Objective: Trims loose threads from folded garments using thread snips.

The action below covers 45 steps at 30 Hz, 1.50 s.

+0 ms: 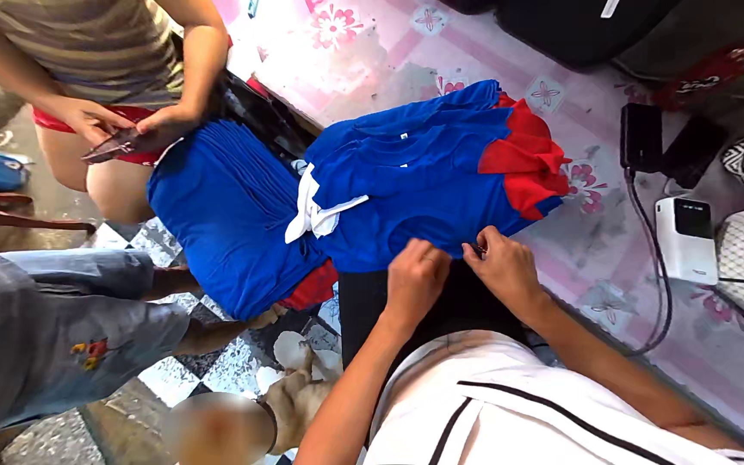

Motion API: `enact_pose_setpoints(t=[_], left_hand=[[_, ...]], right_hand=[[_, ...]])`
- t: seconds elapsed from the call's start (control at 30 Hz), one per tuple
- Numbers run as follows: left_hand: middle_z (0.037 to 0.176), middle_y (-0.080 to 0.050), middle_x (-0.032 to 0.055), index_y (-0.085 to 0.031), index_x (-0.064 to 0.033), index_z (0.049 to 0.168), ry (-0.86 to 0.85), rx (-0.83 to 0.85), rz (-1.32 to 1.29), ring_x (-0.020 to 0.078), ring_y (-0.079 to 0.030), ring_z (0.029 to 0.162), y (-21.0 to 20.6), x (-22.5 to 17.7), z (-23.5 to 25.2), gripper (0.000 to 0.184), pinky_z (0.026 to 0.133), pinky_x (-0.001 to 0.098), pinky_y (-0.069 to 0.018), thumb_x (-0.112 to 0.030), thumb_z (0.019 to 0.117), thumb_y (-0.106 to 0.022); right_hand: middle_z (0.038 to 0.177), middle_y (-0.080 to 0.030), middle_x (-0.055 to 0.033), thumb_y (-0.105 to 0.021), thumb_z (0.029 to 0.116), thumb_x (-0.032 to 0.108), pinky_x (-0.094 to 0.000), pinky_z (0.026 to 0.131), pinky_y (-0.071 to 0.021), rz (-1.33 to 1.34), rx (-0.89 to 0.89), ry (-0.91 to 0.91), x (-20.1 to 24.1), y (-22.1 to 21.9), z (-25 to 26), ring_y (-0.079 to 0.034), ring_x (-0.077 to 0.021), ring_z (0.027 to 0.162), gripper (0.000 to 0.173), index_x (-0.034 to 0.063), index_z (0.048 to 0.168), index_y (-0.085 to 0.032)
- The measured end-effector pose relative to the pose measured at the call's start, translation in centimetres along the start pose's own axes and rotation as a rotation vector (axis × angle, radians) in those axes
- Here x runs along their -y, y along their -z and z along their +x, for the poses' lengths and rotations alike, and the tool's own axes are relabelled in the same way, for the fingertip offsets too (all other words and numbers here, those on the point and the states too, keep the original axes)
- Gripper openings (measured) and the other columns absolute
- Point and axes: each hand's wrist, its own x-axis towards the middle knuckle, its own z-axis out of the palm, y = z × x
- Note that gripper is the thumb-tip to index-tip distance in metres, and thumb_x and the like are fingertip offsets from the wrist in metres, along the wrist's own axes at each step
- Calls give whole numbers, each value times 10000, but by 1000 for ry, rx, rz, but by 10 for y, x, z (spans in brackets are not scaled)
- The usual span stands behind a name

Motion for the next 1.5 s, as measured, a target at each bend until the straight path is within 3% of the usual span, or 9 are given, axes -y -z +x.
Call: enact_pose_setpoints(t=[0.17,0.33,0.4,0.53,0.63,0.73,0.93,1.13,1.5], left_hand=[[1112,-664,253,-699,48,1110,427,8,106,444,-642,1083,14,43,53,357,847,590,-535,-261,938,-742],[909,-693,162,-720,36,924,284,158,-153,291,-680,866,25,56,36,162,801,477,-562,-125,937,-729],[849,-705,102,-725,22,928,253,413,-342,160,-671,763,57,41,18,164,751,356,-574,-141,946,-707],[917,-727,170,-742,37,1005,138,880,-301,272,-698,844,90,8,9,257,829,482,-547,-159,1030,-578],[1032,-725,183,-744,26,1061,205,588,-179,316,-704,989,64,-7,11,220,918,499,-553,-125,1014,-591],[1077,-694,193,-742,32,1035,188,294,-139,351,-671,1041,19,-3,6,193,893,491,-566,-133,946,-699],[1104,-679,233,-742,36,1141,271,248,-204,366,-656,1060,-9,10,-9,252,940,453,-549,-123,952,-692],[1029,-709,161,-748,50,988,374,-15,-520,124,-717,864,-6,-14,-19,204,796,232,-607,-145,928,-739],[975,-742,71,-760,22,929,625,42,-875,61,-702,882,-16,-10,-10,65,813,225,-589,-29,913,-723]], right_hand=[[799,-679,-204,-705,950,356,-564,673,-519,133,49,-25,-2,9,-2,-674,-372,729,429,-65,1025,-671],[704,-637,-134,-711,936,390,-461,577,-493,182,-102,37,-12,15,-13,-621,-269,616,427,-32,882,-676],[679,-626,-125,-689,954,389,-435,560,-484,183,-165,60,-14,15,-14,-609,-250,595,433,-30,848,-676],[665,-644,-176,-700,928,456,-526,573,-503,77,-135,34,-1,5,-8,-655,-345,613,522,-49,799,-676],[708,-647,-218,-676,942,506,-579,626,-497,-24,4,-61,9,-2,-1,-674,-415,699,580,-63,828,-656],[699,-642,-207,-676,949,272,-560,644,-503,62,18,-75,7,-6,-1,-670,-391,698,354,-64,838,-656],[603,-516,55,-682,919,-15,-158,404,-338,1090,199,-504,-12,4,-1,-378,3,417,146,57,865,-566],[597,-575,30,-626,941,-44,-142,389,-320,1409,326,-578,-16,11,-3,-368,11,401,196,84,798,-586],[541,-485,83,-646,928,7,-156,422,-350,1389,384,-416,-28,-3,-4,-386,7,417,220,141,777,-558]])
